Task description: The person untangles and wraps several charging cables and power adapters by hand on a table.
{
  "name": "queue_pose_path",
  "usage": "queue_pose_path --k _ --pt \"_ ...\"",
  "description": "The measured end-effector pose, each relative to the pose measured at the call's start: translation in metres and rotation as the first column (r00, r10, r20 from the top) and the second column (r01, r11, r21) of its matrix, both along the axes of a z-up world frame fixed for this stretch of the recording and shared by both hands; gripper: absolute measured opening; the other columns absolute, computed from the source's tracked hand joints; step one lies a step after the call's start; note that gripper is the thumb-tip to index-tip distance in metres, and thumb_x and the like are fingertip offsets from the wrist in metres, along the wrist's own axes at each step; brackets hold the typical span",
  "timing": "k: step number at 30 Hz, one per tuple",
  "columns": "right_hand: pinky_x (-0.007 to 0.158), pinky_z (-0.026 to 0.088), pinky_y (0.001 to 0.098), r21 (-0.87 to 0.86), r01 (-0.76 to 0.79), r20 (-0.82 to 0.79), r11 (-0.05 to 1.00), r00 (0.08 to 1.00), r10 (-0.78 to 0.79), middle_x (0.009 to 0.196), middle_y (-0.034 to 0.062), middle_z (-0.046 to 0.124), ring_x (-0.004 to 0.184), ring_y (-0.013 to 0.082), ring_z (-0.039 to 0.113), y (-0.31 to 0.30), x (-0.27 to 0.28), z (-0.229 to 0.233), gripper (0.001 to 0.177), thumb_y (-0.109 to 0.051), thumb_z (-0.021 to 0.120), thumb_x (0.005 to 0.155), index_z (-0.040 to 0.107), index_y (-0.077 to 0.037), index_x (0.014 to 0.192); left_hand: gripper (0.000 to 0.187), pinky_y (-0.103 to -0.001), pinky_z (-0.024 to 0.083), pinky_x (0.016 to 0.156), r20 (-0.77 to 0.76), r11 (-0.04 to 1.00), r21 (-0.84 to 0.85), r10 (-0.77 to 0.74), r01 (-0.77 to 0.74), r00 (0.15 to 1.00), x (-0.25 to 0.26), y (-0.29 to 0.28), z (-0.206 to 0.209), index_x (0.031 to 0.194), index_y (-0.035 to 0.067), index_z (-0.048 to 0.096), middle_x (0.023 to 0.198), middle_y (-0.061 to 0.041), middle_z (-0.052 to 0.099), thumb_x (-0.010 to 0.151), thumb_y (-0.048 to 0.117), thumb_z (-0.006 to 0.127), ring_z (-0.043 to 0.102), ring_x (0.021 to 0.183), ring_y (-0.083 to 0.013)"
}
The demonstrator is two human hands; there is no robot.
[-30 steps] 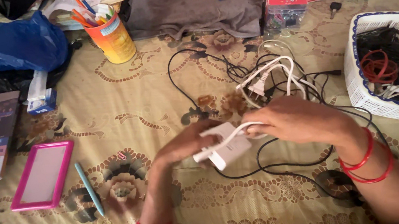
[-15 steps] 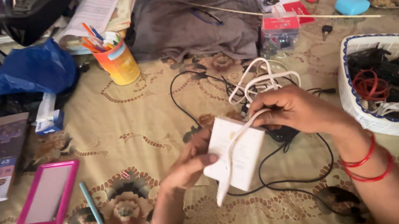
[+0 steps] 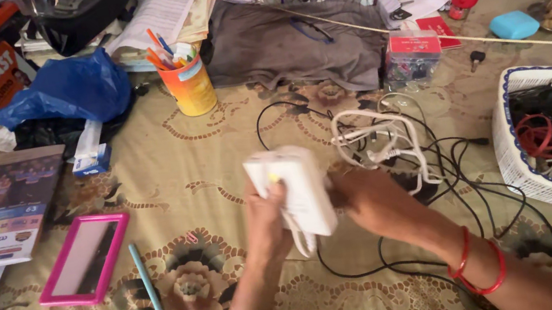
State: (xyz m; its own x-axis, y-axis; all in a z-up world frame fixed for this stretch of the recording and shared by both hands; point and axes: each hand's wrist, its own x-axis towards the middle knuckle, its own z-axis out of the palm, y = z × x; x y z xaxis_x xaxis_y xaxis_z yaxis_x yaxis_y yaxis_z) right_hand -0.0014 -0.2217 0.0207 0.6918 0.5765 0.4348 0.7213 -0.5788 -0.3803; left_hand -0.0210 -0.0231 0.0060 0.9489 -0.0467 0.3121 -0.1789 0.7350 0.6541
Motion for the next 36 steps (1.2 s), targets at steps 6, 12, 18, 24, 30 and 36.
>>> queue_pose_path --k 6,12,18,24,30,36 --pt "0.069 0.059 0.0368 -0.280 0.021 0.054 0.960 0.999 -0.006 0.093 0.0132 0.070 0.084 0.0268 0.072 0.002 0.019 -0.003 0.009 -0.004 0.062 0.094 0.068 -0.003 0.101 0.074 -0.053 0.051 0.108 -0.047 0.940 -0.318 0.111 -0.120 0.993 0.001 0.039 0.023 0.138 0.008 0.050 0.135 -0.013 0.060 0.086 0.058 0.069 0.062 0.120 -0.0295" --pt "0.074 0.056 0.0438 -0.187 0.241 0.339 0.952 0.926 -0.168 0.087 0.0070 0.072 0.079 0.0272 0.069 -0.044 0.022 0.052 0.016 -0.003 0.067 0.084 0.072 -0.009 0.099 0.059 -0.038 0.054 0.098 0.064 0.865 -0.490 0.162 -0.110 0.985 0.008 0.065 0.000 0.133 -0.001 0.053 0.119 -0.014 0.061 0.108 0.052 0.064 0.061 0.105 -0.0240" --pt "0.082 0.054 0.0458 -0.031 0.555 0.497 0.831 0.730 -0.468 0.088 0.0075 0.070 0.083 0.0289 0.067 -0.119 0.046 0.056 0.017 -0.008 0.073 0.096 0.072 -0.015 0.112 0.052 -0.030 0.055 0.087 0.169 0.824 -0.560 0.213 -0.084 0.962 0.006 0.085 0.000 0.135 0.004 0.054 0.120 -0.010 0.061 0.104 0.045 0.065 0.060 0.100 -0.0193" --pt "0.080 0.053 0.0425 0.030 0.710 0.484 0.703 0.605 -0.632 0.093 0.0101 0.074 0.086 0.0316 0.070 -0.201 0.054 0.059 0.018 -0.026 0.079 0.105 0.073 -0.010 0.109 0.048 -0.030 0.058 0.086 0.162 0.780 -0.597 0.348 -0.189 0.923 0.009 0.123 -0.002 0.132 0.005 0.051 0.114 -0.009 0.061 0.108 0.045 0.066 0.064 0.092 -0.0181" --pt "0.077 0.055 0.0452 -0.096 0.770 0.361 0.630 0.617 -0.699 0.091 0.0144 0.075 0.087 0.0346 0.071 -0.206 0.033 0.080 0.023 -0.026 0.080 0.096 0.078 -0.010 0.112 0.048 -0.028 0.060 0.083 0.222 0.744 -0.644 0.407 -0.180 0.886 0.001 0.158 -0.011 0.132 0.004 0.051 0.108 -0.009 0.062 0.107 0.043 0.064 0.067 0.095 -0.0166" --pt "0.065 0.060 0.0330 0.097 0.609 -0.184 0.787 0.788 -0.587 0.085 0.0107 0.075 0.072 0.0199 0.073 -0.149 0.032 0.104 0.018 -0.013 0.056 0.107 0.070 -0.001 0.106 0.043 -0.025 0.059 0.074 0.301 0.806 -0.522 0.481 -0.279 0.823 -0.009 0.163 -0.001 0.131 0.008 0.054 0.113 -0.008 0.069 0.111 0.044 0.065 0.069 0.094 -0.0150"
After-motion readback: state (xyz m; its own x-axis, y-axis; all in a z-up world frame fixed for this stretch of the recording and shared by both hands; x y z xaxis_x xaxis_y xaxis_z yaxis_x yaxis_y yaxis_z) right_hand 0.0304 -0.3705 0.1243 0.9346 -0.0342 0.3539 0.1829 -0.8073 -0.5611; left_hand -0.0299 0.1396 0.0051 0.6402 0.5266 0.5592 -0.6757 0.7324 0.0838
